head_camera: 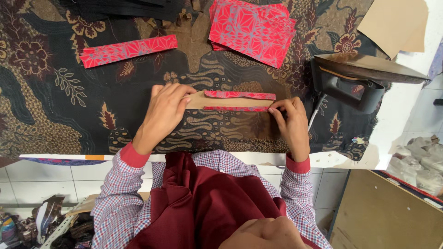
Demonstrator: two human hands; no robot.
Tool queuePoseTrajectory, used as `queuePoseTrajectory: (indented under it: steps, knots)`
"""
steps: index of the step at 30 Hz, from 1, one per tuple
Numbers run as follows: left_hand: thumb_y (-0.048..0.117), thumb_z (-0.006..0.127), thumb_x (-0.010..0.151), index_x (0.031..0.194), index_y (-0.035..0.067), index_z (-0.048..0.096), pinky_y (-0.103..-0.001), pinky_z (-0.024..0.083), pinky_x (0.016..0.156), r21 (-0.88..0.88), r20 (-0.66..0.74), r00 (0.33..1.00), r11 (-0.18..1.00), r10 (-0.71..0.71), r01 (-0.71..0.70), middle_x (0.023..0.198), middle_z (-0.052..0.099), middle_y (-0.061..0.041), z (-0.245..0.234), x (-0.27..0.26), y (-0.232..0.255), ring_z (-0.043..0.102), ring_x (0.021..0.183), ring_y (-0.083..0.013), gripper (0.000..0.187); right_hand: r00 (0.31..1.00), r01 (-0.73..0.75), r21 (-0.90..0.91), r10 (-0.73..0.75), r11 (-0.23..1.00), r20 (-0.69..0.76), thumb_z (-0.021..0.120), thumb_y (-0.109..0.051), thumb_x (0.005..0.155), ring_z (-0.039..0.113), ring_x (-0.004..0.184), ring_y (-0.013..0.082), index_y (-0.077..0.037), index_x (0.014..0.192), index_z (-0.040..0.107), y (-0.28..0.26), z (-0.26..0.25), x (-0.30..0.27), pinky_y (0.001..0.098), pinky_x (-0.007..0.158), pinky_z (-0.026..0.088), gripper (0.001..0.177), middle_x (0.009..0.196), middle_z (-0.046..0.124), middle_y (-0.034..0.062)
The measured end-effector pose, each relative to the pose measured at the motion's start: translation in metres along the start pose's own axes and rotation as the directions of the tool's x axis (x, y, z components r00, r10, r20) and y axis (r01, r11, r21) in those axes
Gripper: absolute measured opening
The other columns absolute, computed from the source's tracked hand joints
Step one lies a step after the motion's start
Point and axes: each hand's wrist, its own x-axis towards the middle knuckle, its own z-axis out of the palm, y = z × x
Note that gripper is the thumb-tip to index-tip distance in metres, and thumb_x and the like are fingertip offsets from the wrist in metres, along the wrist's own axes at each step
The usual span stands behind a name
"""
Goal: The person irons small rectangular pieces of red patterned fabric on a patterned table. They repeatedly place a cardboard template over the fabric, fold the edges, and press with an iron, then remove the template and stack the finished pieces.
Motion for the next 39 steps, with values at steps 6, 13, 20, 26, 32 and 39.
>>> queuePoseTrajectory:
  steps: [6,13,20,26,32,39]
  knots:
    - [0.017,0.065,0.101,0.110,0.013,0.073,-0.043,0.040,0.096,0.151,-0.049,0.976,0.964,-0.213,0.218,0.109,0.071,-0.006,-0.060,-0.041,-0.031,0.064,0.106,-0.0263,0.012,0.998,0.024,-0.048,-0.021,0.999,0.053,0.078,-0.015,0.093,0.056,0.089,0.0288,-0.007,0.095,0.072,-0.009,-0.004,0.007,0.0401,0.082,0.043,0.010,0.089,0.058,0.0089]
    - [0.010,0.064,0.095,0.107,0.009,0.070,-0.041,0.036,0.106,0.752,-0.403,0.914,0.550,-0.051,0.362,0.114,0.068,-0.009,-0.093,-0.075,-0.028,0.062,0.114,-0.0260,0.013,0.985,0.165,-0.062,-0.168,0.984,-0.046,0.073,-0.006,0.094,0.057,0.098,0.0282,-0.009,0.107,0.072,-0.015,-0.010,-0.004,0.0395,0.087,0.043,0.013,0.103,0.065,0.0062]
    - [0.010,0.070,0.085,0.101,0.005,0.069,-0.040,0.051,0.092,0.139,-0.070,0.886,0.884,0.458,-0.446,0.103,0.068,-0.008,0.041,-0.007,0.027,0.066,0.102,-0.0271,0.017,0.941,0.338,-0.118,-0.338,0.934,0.016,0.071,-0.002,0.091,0.062,0.102,0.0243,-0.010,0.114,0.072,-0.024,0.000,-0.008,0.0402,0.094,0.043,0.025,0.106,0.068,0.0032]
    - [0.011,0.067,0.081,0.096,0.005,0.068,-0.033,0.050,0.090,0.327,0.070,0.845,0.788,0.530,-0.522,0.096,0.063,-0.006,0.079,0.013,0.039,0.062,0.094,-0.0218,0.016,0.949,0.314,-0.144,-0.315,0.938,0.020,0.075,-0.014,0.096,0.064,0.104,0.0231,-0.011,0.121,0.066,-0.020,0.005,-0.008,0.0402,0.099,0.043,0.026,0.109,0.069,0.0029]
    - [0.014,0.067,0.079,0.093,0.005,0.067,-0.035,0.051,0.094,0.442,0.106,0.819,0.711,0.564,-0.547,0.097,0.062,-0.007,0.075,0.023,0.041,0.062,0.096,-0.0222,0.017,0.952,0.303,-0.237,-0.302,0.923,0.044,0.083,-0.040,0.085,0.059,0.099,0.0263,-0.010,0.132,0.065,-0.027,0.006,0.001,0.0435,0.095,0.040,0.059,0.107,0.066,0.0045]
    - [0.012,0.071,0.076,0.094,0.005,0.063,-0.038,0.049,0.088,0.202,-0.001,0.867,0.849,0.499,-0.488,0.098,0.061,-0.009,0.069,0.038,0.041,0.060,0.096,-0.0263,0.021,0.950,0.300,-0.245,-0.311,0.922,-0.006,0.079,-0.028,0.092,0.055,0.103,0.0238,-0.020,0.117,0.077,-0.021,0.001,0.011,0.0429,0.097,0.035,0.026,0.106,0.064,0.0014]
